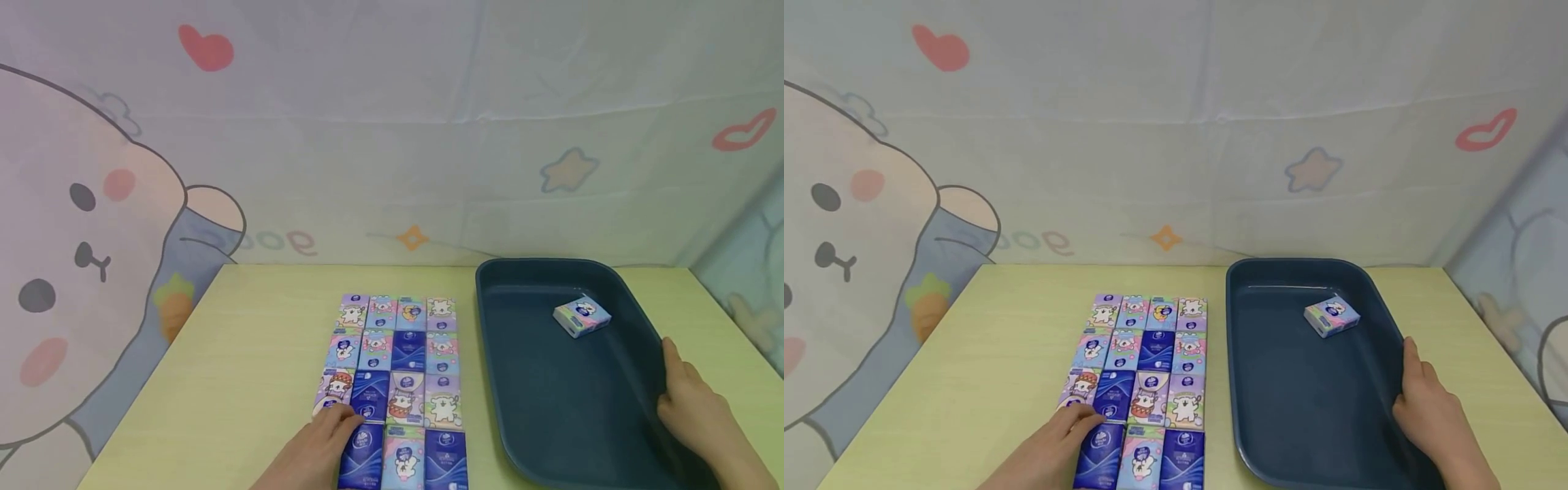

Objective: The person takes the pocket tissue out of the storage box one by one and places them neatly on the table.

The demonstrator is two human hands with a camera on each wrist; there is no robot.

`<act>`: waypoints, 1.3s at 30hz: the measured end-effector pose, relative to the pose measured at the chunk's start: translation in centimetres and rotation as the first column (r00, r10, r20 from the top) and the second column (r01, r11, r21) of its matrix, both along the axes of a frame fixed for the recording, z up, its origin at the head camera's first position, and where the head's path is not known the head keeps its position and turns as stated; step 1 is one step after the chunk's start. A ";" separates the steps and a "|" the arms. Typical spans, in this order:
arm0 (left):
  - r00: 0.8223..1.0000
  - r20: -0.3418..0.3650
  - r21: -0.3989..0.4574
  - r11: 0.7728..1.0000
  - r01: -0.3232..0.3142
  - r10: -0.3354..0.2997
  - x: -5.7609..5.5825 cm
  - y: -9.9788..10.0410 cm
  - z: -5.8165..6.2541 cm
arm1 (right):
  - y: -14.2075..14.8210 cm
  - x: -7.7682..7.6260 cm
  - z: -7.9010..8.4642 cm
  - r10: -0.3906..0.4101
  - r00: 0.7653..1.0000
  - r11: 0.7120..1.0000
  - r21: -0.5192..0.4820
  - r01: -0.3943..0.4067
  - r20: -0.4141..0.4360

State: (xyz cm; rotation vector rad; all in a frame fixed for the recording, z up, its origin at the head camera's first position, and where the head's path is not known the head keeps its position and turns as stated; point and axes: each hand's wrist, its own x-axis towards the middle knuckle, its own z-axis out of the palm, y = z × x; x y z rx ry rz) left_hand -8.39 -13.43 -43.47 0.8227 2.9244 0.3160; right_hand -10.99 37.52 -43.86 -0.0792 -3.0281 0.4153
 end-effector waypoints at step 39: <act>0.995 0.074 -0.036 0.997 0.074 -0.071 -1.5 1.5 2.8 | 0.0 0.0 -0.1 0.016 1.000 1.000 -0.012 -0.017 -0.022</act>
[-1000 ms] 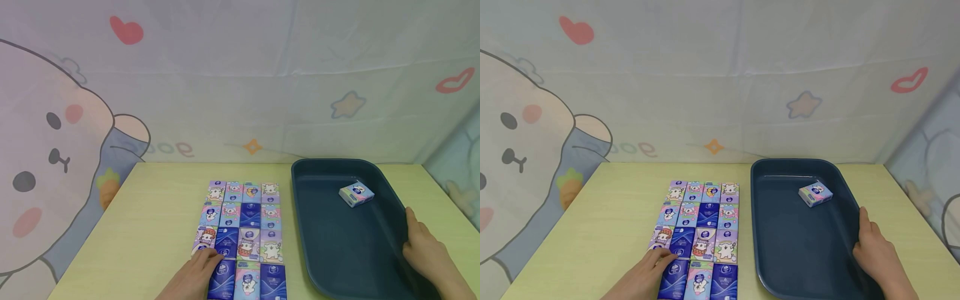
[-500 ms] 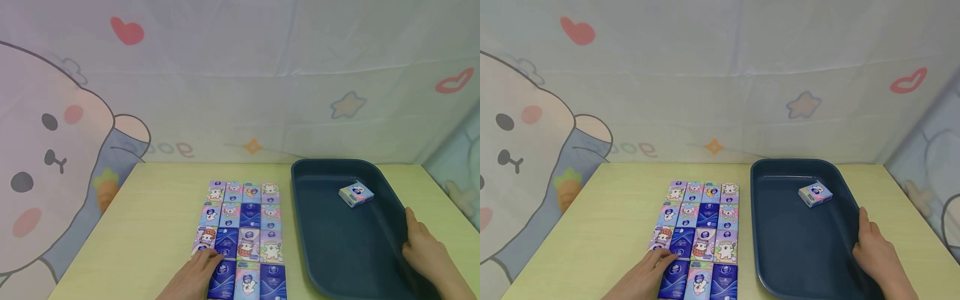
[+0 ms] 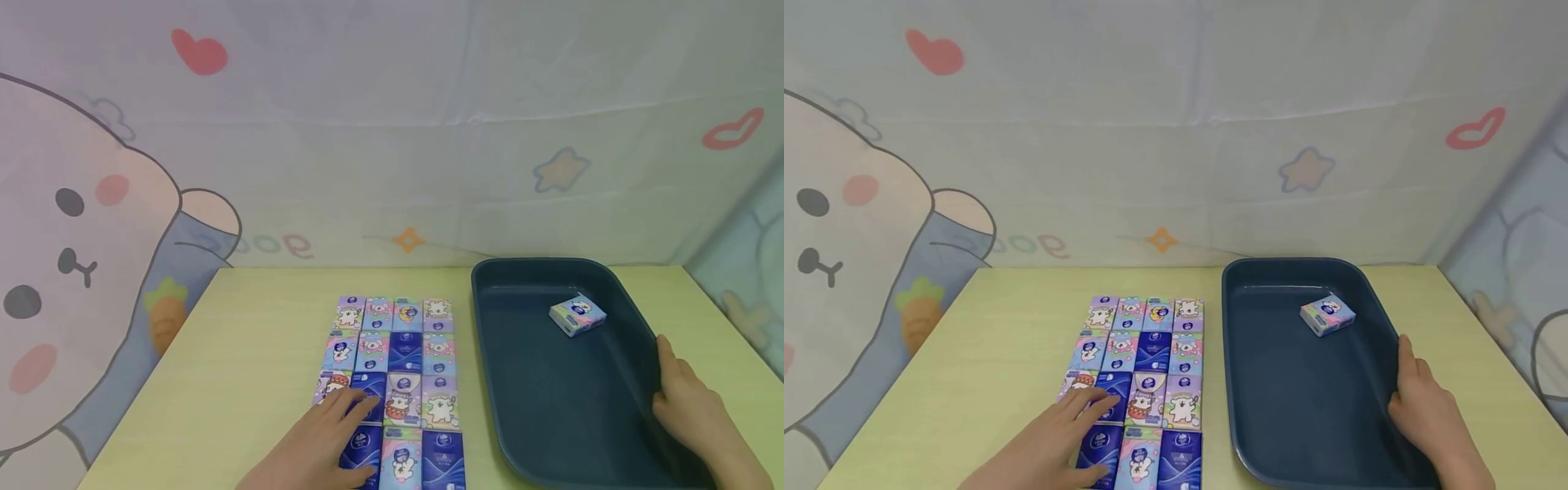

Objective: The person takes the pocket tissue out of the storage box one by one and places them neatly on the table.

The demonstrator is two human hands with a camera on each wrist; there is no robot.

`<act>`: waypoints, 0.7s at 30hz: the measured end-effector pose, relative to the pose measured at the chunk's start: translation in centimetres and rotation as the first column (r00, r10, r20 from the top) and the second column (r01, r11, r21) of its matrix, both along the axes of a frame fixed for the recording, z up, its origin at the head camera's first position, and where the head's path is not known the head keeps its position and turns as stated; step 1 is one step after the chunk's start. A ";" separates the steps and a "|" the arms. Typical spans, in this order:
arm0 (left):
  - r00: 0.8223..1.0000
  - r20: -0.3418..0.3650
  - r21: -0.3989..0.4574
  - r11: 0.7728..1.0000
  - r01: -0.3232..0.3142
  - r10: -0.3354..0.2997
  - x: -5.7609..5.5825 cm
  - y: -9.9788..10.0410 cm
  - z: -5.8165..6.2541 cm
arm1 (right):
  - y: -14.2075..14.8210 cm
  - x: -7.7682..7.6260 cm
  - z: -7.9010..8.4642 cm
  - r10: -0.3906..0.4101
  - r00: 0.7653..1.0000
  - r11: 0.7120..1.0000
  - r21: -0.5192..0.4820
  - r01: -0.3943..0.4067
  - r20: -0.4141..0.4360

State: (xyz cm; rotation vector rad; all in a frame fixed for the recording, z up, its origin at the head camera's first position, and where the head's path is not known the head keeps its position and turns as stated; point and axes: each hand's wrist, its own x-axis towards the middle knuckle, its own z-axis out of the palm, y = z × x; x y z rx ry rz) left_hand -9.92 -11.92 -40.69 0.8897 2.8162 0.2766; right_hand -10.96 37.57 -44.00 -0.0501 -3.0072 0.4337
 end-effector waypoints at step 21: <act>0.900 -0.162 -0.072 0.915 0.397 -0.404 -7.7 9.9 6.4 | -0.1 -0.1 -0.1 -0.008 0.998 1.000 0.010 0.009 -0.057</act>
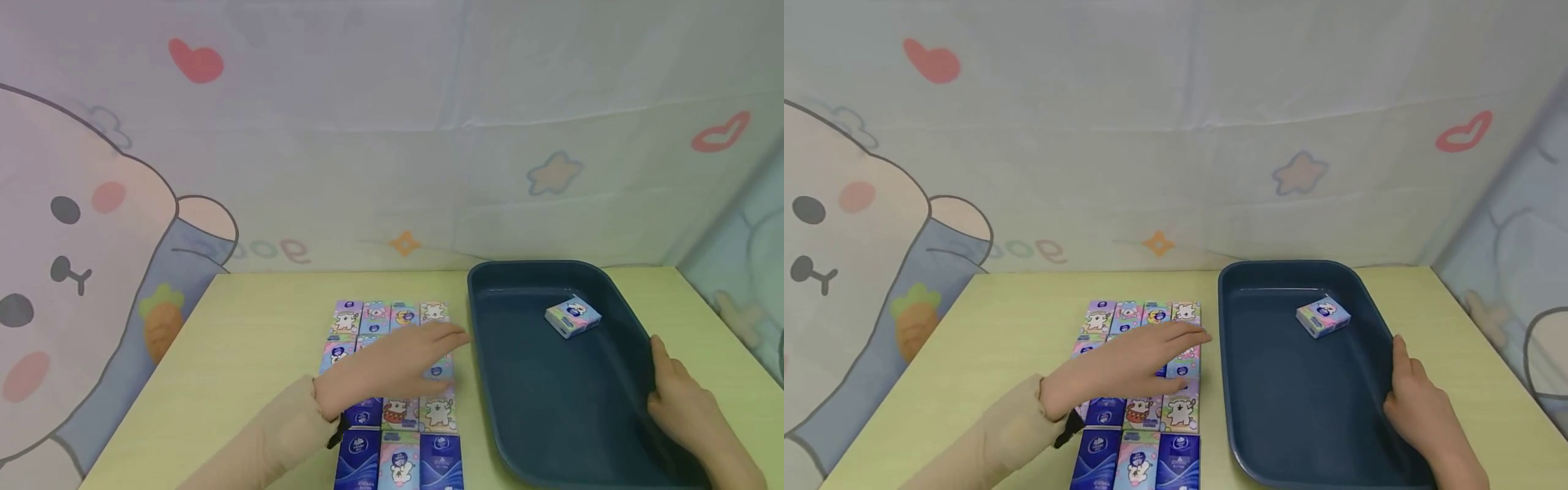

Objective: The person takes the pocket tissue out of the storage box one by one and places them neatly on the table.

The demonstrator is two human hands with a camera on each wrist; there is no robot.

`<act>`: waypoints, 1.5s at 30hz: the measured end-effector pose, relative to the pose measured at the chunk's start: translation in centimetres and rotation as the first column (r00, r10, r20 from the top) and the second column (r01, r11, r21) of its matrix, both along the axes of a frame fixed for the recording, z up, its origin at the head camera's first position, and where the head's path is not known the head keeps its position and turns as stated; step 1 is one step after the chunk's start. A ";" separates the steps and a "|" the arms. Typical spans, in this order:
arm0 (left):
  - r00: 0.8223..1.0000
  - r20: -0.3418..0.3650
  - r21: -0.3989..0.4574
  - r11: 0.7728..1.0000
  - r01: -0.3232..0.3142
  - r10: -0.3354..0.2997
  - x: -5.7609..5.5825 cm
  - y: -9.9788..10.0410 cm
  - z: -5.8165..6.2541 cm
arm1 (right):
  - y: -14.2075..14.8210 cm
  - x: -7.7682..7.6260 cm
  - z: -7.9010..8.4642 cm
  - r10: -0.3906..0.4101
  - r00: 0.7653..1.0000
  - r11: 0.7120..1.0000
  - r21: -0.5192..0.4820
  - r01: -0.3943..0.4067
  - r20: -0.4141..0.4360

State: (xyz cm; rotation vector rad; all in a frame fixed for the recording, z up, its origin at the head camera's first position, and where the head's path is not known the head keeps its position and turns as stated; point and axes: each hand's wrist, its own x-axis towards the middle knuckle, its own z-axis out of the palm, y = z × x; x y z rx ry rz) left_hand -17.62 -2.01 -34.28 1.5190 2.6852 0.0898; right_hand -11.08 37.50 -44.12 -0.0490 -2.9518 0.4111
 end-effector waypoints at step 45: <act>0.959 -0.282 -0.483 0.865 -0.133 -0.009 -7.1 23.6 -1.8 | 0.1 0.5 -0.1 0.024 1.000 1.000 0.003 -0.024 -0.007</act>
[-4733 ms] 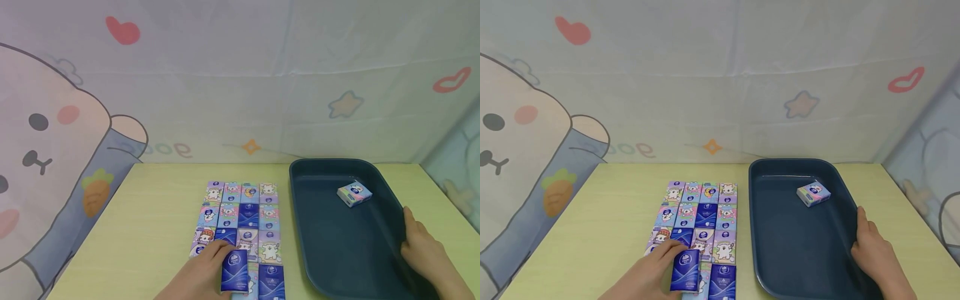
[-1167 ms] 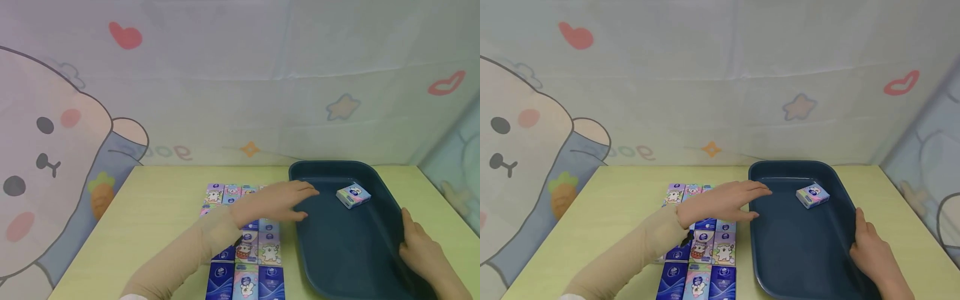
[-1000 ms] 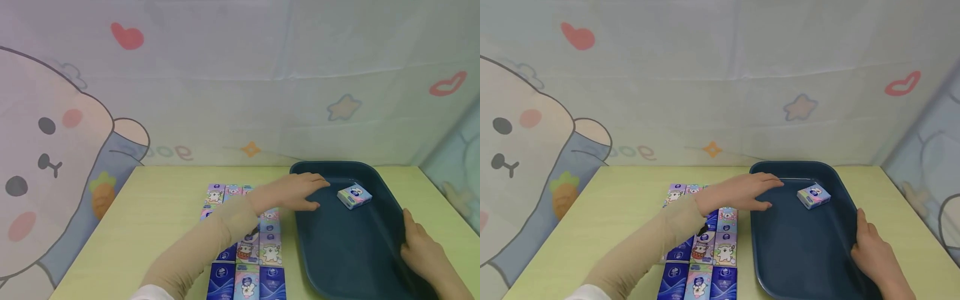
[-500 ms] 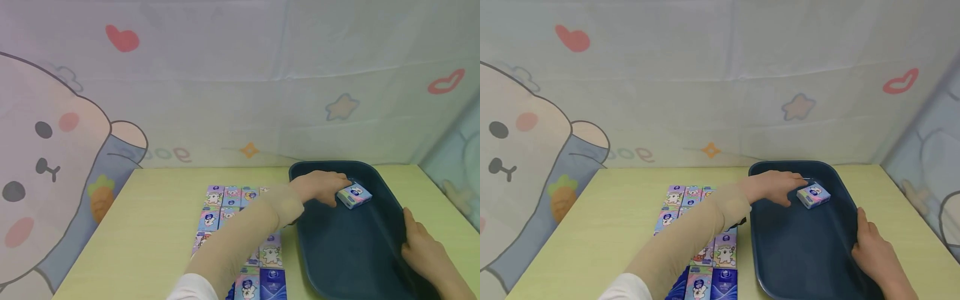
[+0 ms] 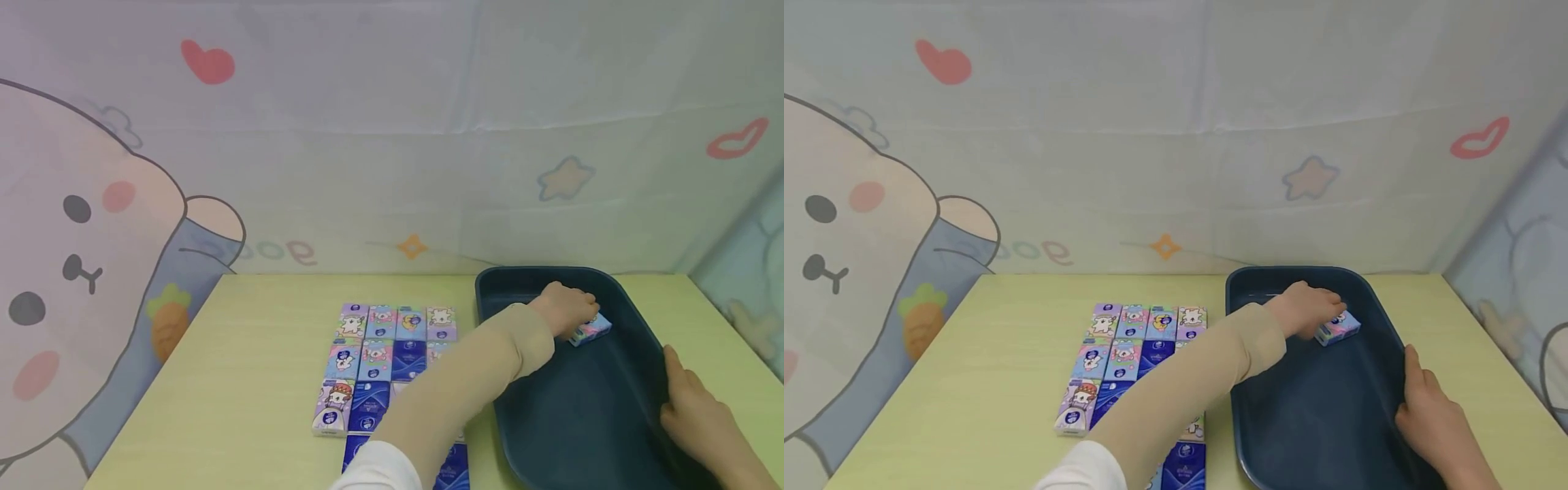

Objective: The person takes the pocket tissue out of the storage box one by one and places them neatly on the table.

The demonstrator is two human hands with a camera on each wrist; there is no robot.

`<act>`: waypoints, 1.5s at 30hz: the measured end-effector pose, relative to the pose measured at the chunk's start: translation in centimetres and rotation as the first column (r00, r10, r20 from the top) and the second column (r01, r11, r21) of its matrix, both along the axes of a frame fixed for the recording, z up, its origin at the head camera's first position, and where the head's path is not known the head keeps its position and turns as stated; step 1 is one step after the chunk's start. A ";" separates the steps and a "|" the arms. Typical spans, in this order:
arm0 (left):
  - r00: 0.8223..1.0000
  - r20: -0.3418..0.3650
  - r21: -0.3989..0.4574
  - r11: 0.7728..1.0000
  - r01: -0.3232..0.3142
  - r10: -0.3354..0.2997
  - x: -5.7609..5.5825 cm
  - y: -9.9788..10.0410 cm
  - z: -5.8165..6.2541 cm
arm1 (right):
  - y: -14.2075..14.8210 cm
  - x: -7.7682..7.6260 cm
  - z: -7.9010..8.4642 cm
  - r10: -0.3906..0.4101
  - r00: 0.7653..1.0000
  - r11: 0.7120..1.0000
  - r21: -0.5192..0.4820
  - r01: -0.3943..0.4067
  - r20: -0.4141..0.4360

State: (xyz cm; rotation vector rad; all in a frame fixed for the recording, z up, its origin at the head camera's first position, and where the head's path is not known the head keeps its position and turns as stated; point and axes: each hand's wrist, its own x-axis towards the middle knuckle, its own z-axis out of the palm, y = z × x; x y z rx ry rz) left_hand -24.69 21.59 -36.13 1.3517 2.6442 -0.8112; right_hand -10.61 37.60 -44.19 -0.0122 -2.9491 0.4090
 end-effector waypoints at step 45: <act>0.997 0.030 -0.047 0.997 -0.065 0.066 1.9 3.0 -1.7 | 0.2 0.1 -0.1 -0.004 0.998 1.000 -0.006 0.004 -0.059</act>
